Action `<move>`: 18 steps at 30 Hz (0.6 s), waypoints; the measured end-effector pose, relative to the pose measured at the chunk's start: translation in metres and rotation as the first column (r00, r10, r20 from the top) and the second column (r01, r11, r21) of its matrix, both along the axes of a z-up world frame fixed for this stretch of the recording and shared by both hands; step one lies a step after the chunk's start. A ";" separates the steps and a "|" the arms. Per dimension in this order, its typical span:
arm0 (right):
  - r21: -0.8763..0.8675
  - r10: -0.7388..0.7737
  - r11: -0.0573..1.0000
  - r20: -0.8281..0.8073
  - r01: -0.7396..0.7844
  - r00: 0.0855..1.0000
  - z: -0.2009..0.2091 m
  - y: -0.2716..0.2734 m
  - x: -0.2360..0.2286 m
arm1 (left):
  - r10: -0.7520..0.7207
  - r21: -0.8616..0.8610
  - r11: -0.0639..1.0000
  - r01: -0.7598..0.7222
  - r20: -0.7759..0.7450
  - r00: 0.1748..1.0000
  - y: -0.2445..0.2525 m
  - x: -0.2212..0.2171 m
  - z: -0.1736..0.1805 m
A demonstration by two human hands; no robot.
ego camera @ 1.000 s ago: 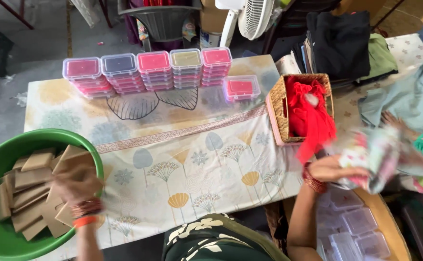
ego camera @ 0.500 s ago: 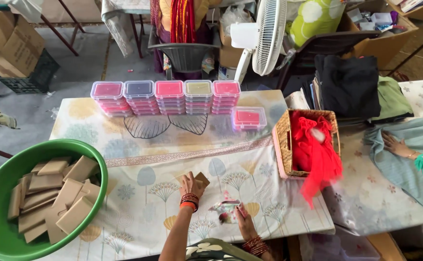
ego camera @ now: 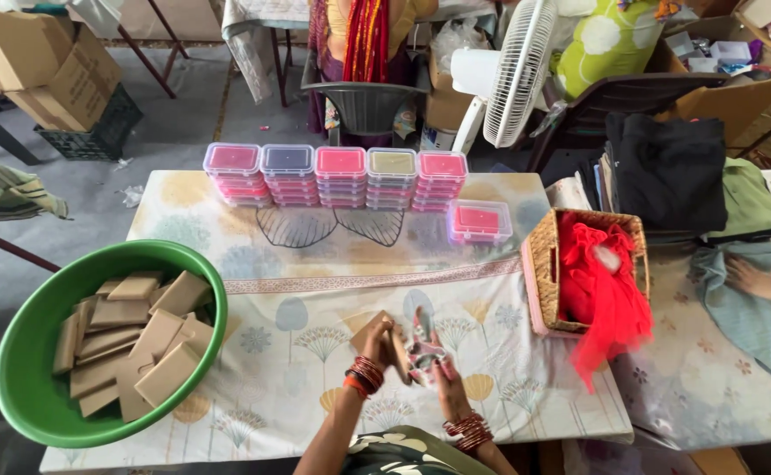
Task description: Packaging small brown rectangular blocks into plastic containers.
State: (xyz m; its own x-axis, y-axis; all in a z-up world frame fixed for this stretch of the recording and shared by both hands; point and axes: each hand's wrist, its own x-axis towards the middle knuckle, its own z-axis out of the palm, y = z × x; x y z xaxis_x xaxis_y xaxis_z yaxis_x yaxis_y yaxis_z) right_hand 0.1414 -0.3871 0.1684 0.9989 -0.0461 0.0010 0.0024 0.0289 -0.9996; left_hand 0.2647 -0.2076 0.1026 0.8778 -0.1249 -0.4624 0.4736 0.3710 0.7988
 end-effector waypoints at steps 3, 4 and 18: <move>-0.062 0.125 0.989 -0.077 -0.130 0.989 -0.040 0.025 0.017 | -0.051 -0.449 0.893 -0.015 -0.135 0.990 -0.016 -0.011 -0.014; -0.089 0.171 0.977 -0.221 -0.195 0.960 -0.074 0.028 0.026 | -0.100 -0.537 0.844 -0.007 -0.169 0.981 -0.024 -0.014 -0.018; -0.142 0.171 0.976 0.037 -0.164 0.985 -0.018 0.050 0.014 | 0.021 -0.661 0.750 0.031 0.070 0.997 -0.040 -0.026 0.025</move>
State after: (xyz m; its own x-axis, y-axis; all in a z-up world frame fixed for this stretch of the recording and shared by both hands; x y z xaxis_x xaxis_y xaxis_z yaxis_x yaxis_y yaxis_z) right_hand 0.1559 -0.3370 0.1504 0.9911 0.1256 0.0448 0.0581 -0.1046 -0.9928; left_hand 0.2388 -0.2472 0.1273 0.9025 -0.3810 -0.2010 0.4304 0.8166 0.3847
